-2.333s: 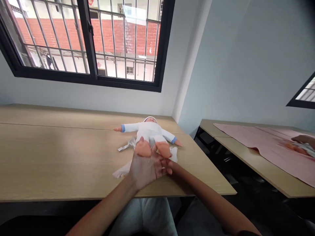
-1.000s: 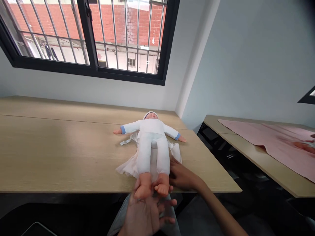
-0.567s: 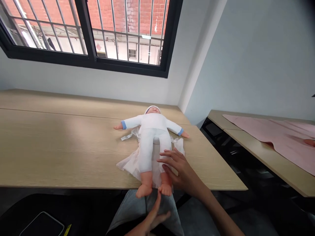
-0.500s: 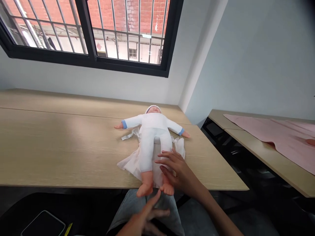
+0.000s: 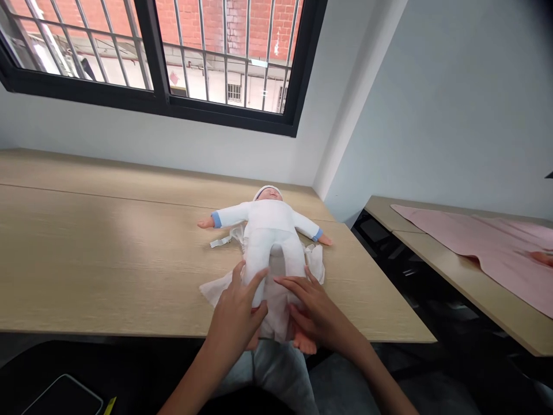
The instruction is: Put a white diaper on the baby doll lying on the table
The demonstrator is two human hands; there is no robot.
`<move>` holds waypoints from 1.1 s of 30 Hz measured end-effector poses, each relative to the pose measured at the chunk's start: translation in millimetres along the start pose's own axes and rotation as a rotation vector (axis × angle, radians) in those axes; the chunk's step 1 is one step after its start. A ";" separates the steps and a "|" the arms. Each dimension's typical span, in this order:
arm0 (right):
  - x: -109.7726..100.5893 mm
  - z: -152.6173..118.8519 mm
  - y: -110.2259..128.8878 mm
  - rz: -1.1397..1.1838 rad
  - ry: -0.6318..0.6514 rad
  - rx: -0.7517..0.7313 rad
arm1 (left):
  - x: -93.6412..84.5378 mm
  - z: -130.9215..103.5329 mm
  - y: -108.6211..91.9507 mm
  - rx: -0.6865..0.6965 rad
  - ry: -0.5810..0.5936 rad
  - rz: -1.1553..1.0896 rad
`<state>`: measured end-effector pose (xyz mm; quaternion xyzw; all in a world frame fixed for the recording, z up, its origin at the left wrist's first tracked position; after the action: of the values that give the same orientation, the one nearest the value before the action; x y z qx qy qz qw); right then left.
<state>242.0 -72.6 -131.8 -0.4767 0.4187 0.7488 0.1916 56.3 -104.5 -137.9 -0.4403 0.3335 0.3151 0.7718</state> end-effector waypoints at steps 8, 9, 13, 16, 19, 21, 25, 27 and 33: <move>-10.2 -5.7 -31.2 -0.203 -0.026 0.004 | -32.7 12.3 35.3 0.028 0.092 -0.383; -7.9 -6.0 -31.0 -0.220 -0.045 0.006 | -33.8 13.2 38.7 0.038 0.105 -0.433; 1.9 -6.9 -20.5 -0.235 -0.109 0.015 | -32.7 12.3 46.0 0.007 0.103 -0.539; 4.9 -6.2 -14.5 -0.197 -0.113 0.029 | -29.8 10.1 45.7 0.004 0.094 -0.559; 2.8 -3.4 -18.0 -0.091 -0.135 0.036 | -27.7 8.7 42.8 0.025 0.075 -0.511; -0.9 -0.6 -24.4 0.036 -0.176 0.044 | -27.5 8.4 40.7 0.054 0.047 -0.424; -8.3 5.0 -37.1 0.306 -0.227 0.139 | -29.5 9.9 39.6 0.147 0.042 -0.152; -9.5 6.9 -41.4 0.414 -0.223 0.227 | -29.8 11.6 40.3 0.173 0.086 -0.024; -6.2 9.1 -46.9 0.666 -0.170 0.290 | -22.6 18.4 32.2 0.248 0.112 0.137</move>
<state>272.1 -37.5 -145.5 -0.2187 0.6352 0.7398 0.0372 22.4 -79.1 -127.9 -0.3346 0.4417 0.2985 0.7770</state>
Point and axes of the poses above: each hand's wrist, its own z-axis towards the middle knuckle, its own x-axis out of the palm, y = z × x, the point moved 2 cm from there along z, towards the middle knuckle, and after that the axes turned 14 degrees about x, right-handed, at the moved point
